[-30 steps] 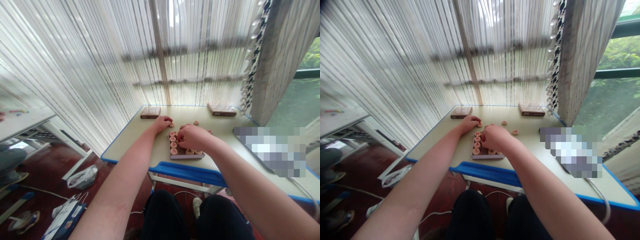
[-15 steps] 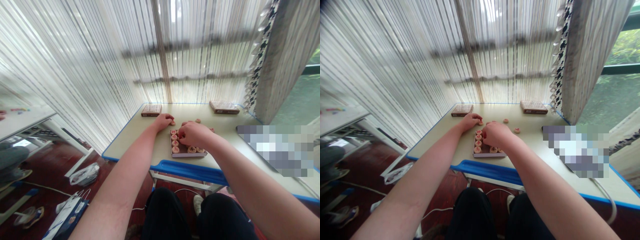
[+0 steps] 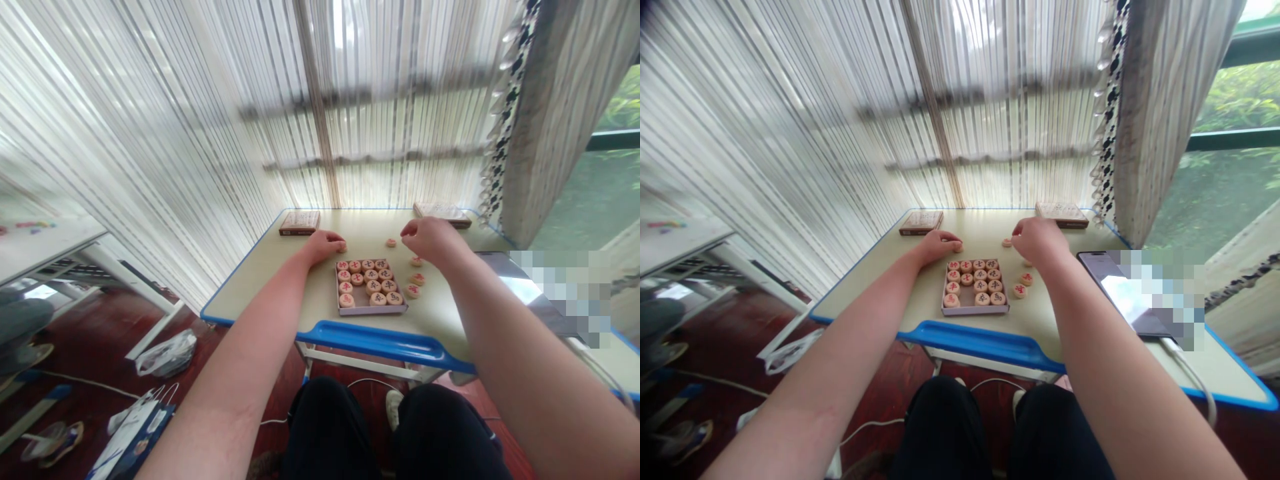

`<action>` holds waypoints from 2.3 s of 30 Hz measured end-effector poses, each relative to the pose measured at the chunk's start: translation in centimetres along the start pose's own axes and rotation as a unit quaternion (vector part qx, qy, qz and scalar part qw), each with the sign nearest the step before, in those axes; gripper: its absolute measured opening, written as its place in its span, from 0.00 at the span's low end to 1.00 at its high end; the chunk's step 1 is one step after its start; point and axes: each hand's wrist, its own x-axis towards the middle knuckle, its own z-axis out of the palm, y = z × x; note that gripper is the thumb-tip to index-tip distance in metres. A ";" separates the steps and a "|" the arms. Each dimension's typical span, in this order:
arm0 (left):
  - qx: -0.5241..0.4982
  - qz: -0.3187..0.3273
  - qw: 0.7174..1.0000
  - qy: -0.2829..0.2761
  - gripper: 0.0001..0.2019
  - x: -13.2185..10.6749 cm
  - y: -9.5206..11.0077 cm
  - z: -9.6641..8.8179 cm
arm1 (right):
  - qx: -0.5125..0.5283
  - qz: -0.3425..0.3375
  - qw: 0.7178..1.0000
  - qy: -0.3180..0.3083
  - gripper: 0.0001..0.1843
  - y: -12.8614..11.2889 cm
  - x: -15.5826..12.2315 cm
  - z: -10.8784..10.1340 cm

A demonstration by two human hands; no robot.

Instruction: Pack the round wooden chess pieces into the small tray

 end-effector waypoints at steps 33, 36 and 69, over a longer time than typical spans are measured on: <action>0.084 0.047 0.995 -0.025 0.21 0.2 -1.6 -0.5 | 0.033 -0.002 0.997 -0.076 0.15 1.1 1.7 3.8; 0.081 0.046 0.995 -0.024 0.21 0.2 -1.7 -0.5 | 0.038 -0.005 0.997 -0.067 0.14 1.1 1.7 3.9; 0.074 0.061 0.995 -0.019 0.16 0.0 -1.6 -0.6 | 0.034 -0.336 0.936 -0.101 0.10 -5.5 -3.4 2.3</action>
